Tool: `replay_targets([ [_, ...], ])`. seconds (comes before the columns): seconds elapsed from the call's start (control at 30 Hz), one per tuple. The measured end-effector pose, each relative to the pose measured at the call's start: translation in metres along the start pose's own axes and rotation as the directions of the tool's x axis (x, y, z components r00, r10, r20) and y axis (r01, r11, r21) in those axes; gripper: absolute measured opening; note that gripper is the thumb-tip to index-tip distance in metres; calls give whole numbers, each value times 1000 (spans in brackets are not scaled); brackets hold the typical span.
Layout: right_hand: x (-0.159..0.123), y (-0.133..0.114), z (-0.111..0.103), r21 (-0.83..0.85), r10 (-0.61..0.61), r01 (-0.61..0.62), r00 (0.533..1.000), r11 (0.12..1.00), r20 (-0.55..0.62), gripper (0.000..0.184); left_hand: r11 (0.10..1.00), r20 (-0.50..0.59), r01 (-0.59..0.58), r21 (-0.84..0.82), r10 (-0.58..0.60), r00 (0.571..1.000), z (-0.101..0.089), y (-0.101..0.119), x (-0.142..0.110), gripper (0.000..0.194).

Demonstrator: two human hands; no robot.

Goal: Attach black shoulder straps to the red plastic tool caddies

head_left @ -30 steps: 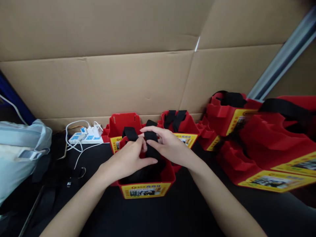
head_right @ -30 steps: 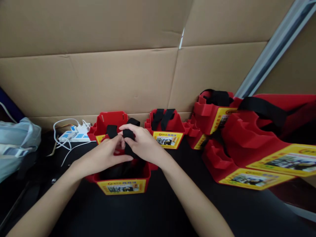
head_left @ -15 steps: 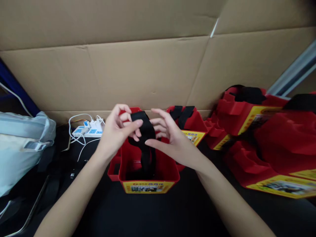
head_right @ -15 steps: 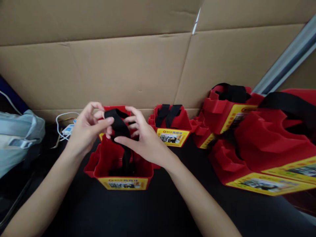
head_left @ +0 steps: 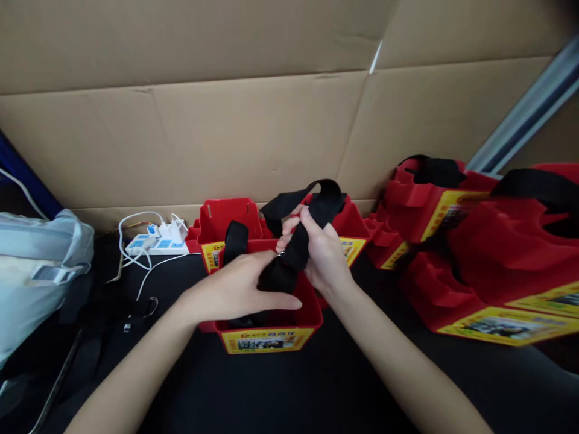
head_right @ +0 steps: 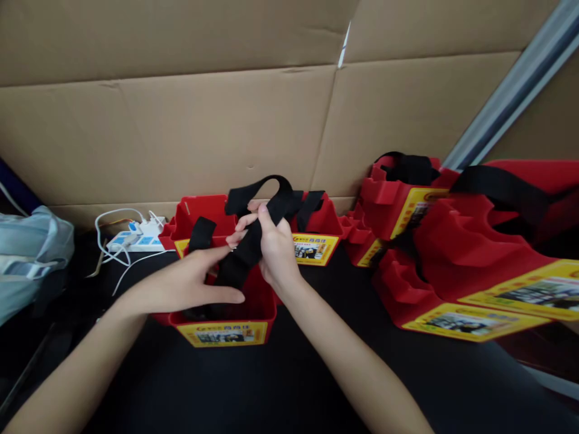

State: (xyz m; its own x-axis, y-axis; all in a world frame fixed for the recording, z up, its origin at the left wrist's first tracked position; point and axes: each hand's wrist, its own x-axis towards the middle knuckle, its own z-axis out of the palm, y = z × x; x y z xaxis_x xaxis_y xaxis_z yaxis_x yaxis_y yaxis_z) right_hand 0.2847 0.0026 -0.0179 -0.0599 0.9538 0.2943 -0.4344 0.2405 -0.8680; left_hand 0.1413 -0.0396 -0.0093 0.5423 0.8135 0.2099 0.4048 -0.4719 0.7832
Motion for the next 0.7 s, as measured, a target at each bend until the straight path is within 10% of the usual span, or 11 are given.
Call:
replay_targets([
  [0.13, 0, -3, -5, -23, 8, -5, 993, 1000, 114, 25, 974, 66, 41, -221, -27, 997, 10, -5, 9, 18],
  [0.3, 1, -14, -14, -275, 100, 53, 853, 960, 512, 30, 941, -105, 75, -330, -116, 988, -13, -13, 10, 27],
  [0.53, 5, -13, -17, -345, 151, 37, 851, 938, 502, 25, 1000, -236, 27, 5, -25, 972, -14, -13, 9, 26],
  [0.7, 9, -7, -21, -383, 169, -1, 898, 924, 406, 19, 997, -134, -57, 43, 63, 989, -14, -12, 8, 33],
])
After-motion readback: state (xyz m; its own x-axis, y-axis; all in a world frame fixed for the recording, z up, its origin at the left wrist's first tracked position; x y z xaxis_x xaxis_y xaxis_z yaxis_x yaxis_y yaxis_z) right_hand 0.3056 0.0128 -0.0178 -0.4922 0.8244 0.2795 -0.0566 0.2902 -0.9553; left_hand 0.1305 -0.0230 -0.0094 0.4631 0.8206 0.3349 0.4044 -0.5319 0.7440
